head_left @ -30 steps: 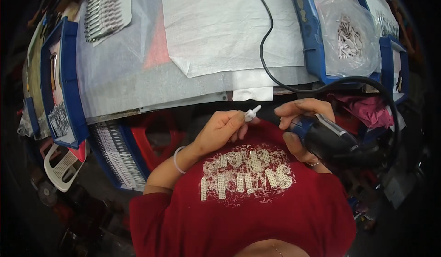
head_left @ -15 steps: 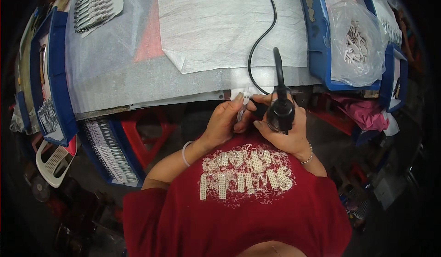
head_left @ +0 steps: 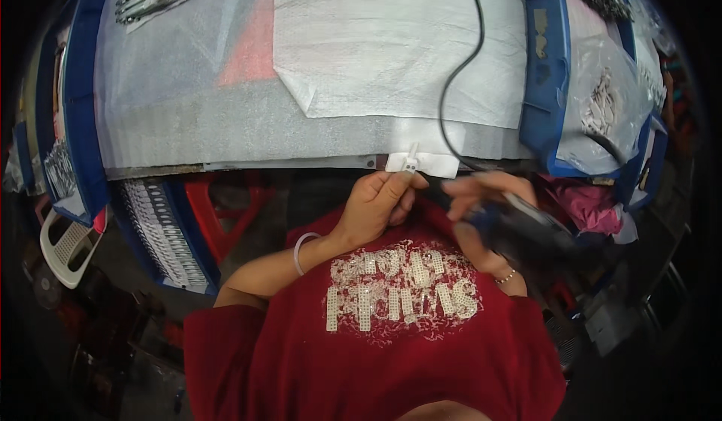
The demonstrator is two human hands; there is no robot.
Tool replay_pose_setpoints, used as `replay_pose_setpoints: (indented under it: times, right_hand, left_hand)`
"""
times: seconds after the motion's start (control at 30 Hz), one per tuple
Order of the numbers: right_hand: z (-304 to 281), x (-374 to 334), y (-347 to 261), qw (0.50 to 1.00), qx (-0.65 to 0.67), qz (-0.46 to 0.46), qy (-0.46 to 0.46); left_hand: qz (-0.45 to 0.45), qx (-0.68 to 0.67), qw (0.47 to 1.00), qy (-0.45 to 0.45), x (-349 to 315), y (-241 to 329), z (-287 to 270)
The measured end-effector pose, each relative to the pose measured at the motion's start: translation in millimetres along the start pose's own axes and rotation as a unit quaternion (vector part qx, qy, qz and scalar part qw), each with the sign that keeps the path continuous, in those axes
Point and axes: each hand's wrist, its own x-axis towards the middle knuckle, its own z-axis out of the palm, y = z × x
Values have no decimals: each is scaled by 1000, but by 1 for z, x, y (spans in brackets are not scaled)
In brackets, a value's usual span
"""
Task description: Polishing or finishing small plastic components using a handheld rotary tool at a workbench.
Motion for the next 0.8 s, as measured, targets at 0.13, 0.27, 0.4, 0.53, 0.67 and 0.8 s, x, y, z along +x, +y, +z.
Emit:
replay_pose_setpoints:
  times: [0.13, 0.27, 0.4, 0.53, 0.67, 0.8]
  right_hand:
    - [-6, 21, -4, 943, 43, -329, -35]
    - [10, 32, -28, 924, 34, -377, -45]
    - [23, 39, -24, 917, 65, -389, -58]
    - [25, 45, -23, 919, 29, -384, -79]
    - [28, 49, -20, 915, 0, -396, -81]
    - [31, 52, -19, 913, 7, -399, -91]
  left_hand:
    - [-37, 6, 999, 37, -5, 7, 0]
    - [-43, -24, 999, 17, -4, 8, -1]
    - [-49, -31, 998, 26, -3, 8, 1]
    - [-53, -39, 997, 30, -3, 8, 0]
    - [-53, -27, 998, 24, -3, 5, -3]
    - [-55, -30, 998, 19, -3, 3, -5]
